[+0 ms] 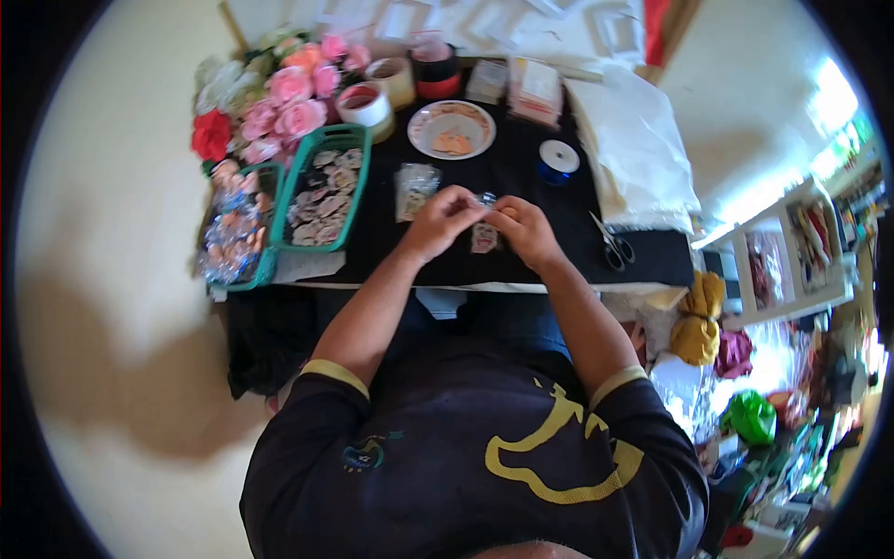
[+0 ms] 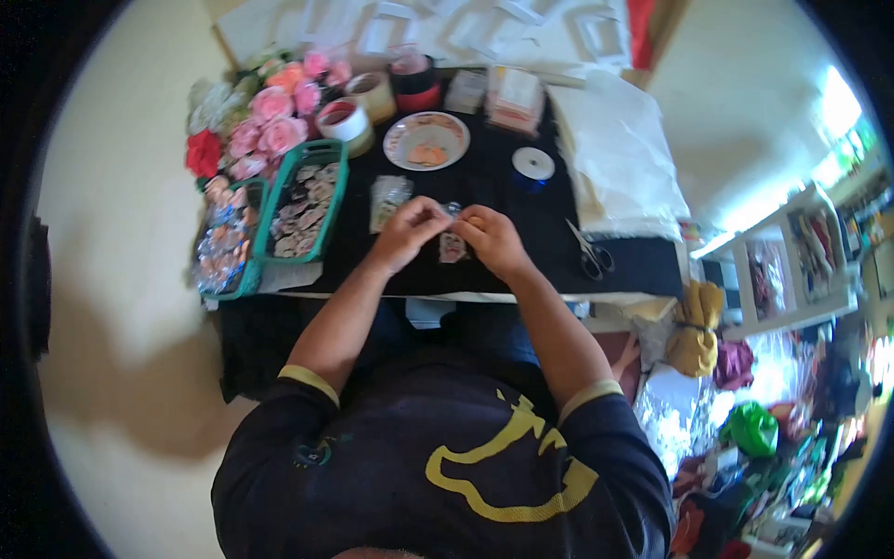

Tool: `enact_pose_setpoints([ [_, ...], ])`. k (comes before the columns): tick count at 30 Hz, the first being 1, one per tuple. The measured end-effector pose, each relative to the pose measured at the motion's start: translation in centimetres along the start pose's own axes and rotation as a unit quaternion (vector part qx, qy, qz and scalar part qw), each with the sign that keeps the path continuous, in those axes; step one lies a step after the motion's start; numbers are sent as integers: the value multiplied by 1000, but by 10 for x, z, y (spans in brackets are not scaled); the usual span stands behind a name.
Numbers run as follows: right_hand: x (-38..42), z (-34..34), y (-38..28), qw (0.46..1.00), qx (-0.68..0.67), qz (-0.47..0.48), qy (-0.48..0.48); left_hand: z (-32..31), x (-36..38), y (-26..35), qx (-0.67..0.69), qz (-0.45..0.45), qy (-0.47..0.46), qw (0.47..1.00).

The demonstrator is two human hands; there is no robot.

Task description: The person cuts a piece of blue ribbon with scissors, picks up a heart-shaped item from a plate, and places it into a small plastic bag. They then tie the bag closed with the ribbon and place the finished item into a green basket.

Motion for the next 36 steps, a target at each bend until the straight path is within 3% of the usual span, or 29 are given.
enact_pose_setpoints([
  [2, 1, 0, 3, 1000, 15, -18, -12, -2, 2, 9, -13, -8, 0, 1000],
  [4, 3, -1, -3, 997, -67, -25, -9, -1, 5, 15, -10, -36, 31, 999],
  [6, -5, 2, 3, 995, -96, 14, -6, -9, 11, 33, -59, -65, 31, 996],
  [7, -6, 1, 2, 979, -203, 21, 10, -11, 15, 46, -79, -97, 40, 991],
  [11, -5, 6, 4, 964, -258, 54, 18, 2, 41, 117, -158, -152, 93, 971],
  [13, -3, 7, 5, 986, -160, 29, 40, 34, 47, 142, -157, -205, 127, 958],
  [16, -4, 8, 3, 992, -115, 23, 49, 100, 69, 197, -115, -198, 242, 943],
  [21, -1, 7, -4, 992, -108, 6, 64, 218, 107, 271, -260, -161, 358, 882],
  [24, -2, 6, -4, 993, -101, -4, 68, 288, 128, 282, -340, -118, 391, 847],
  [25, -2, 6, -3, 992, -102, -3, 70, 294, 132, 283, -341, -118, 389, 848],
  [27, -4, 6, -1, 992, -107, 3, 67, 311, 142, 275, -359, -39, 438, 823],
  [30, -3, 6, -3, 992, -103, -2, 68, 319, 140, 257, -364, -12, 418, 832],
  [32, -2, 5, -3, 994, -90, -4, 68, 336, 138, 241, -362, -21, 419, 832],
  [34, -2, 5, -3, 994, -79, -4, 68, 322, 134, 247, -500, -72, 390, 770],
  [36, -2, 4, -2, 996, -63, -12, 67, 324, 133, 242, -499, -56, 371, 781],
])
Point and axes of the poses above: each hand's wrist, its own x-axis away from the middle knuckle, its own z-axis out of the back of the hand, y = z × x, the point moved 8 cm from there along -x, towards the middle knuckle, and after that the axes turned 15 degrees about x, right-handed, at the moved point
